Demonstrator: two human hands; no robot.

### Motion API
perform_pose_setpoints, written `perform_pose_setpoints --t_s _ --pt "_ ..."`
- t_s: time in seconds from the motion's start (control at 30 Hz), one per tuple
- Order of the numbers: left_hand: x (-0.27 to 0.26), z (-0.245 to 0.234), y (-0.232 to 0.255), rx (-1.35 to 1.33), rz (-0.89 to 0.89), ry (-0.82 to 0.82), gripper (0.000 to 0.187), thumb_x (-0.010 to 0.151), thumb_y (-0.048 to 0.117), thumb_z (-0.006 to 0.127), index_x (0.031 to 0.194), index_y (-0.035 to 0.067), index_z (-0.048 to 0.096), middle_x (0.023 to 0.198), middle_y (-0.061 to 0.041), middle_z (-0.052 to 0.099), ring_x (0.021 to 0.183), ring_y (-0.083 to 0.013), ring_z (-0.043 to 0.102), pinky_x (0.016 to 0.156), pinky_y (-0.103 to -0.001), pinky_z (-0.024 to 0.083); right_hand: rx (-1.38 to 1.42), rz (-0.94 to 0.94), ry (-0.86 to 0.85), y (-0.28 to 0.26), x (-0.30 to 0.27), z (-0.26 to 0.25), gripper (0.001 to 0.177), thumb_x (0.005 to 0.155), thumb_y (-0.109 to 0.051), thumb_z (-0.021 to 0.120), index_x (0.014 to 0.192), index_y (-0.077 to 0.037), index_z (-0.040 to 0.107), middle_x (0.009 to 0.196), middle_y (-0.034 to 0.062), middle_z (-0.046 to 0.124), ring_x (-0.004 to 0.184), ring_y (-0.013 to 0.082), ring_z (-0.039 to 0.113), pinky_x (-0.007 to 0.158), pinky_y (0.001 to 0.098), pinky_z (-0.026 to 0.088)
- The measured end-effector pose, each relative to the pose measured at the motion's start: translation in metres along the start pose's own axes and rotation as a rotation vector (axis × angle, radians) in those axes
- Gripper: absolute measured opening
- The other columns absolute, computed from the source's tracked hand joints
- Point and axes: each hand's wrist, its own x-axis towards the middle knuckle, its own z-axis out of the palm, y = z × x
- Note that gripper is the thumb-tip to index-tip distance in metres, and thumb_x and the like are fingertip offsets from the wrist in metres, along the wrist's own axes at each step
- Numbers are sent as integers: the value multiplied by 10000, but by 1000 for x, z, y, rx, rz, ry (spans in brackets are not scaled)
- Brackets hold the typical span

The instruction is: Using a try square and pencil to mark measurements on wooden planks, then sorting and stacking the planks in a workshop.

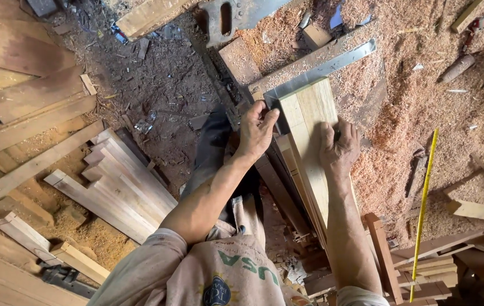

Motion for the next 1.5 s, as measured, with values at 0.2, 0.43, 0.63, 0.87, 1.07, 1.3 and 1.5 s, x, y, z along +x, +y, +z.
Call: perform_pose_setpoints --t_s 0.2,0.43,0.63,0.87,1.07,1.3,1.5 --pt "-2 -5 17 10 -16 -15 187 967 211 709 889 53 648 763 -76 628 751 -161 654 554 -297 556 45 -38 31 2 -2 1 556 1076 -624 575 1184 -97 716 919 90 648 926 297 668 827 443 521" --pt "-3 -8 18 9 -8 -38 137 979 183 697 925 61 666 810 -86 643 775 -177 662 589 -313 584 32 -10 99 0 -8 12 549 1076 -628 583 1080 -93 707 919 94 655 912 281 656 774 431 519" --pt "-1 -10 5 -4 -13 -32 134 974 172 704 938 47 673 822 -86 643 795 -172 670 587 -309 583 5 -31 134 6 -9 18 552 1079 -622 586 1123 -86 709 873 83 617 867 266 646 736 414 522" --pt "-5 -6 -2 -16 -5 0 144 961 154 715 899 31 671 735 -92 621 727 -140 636 543 -292 550 -46 -66 155 14 -13 24 505 1073 -600 607 1089 -102 691 866 87 606 851 278 654 731 407 523" --pt "-5 -3 -2 0 4 26 152 944 139 719 882 18 652 719 -97 610 715 -146 638 518 -302 520 -40 -52 148 11 -13 23 500 1075 -577 596 1104 -86 688 873 89 600 847 279 648 716 417 516" --pt "-6 -5 2 3 -19 14 151 977 165 703 888 50 664 752 -75 624 708 -153 640 525 -283 540 -83 -59 146 10 -14 20 480 1077 -560 602 1099 -88 686 885 98 609 853 296 655 713 425 526" --pt "-2 -8 26 13 4 -47 179 998 202 689 908 55 641 791 -104 623 729 -180 631 551 -297 568 -135 -36 145 -2 -7 15 490 1069 -573 593 1097 -91 676 885 105 601 860 301 649 721 432 517"
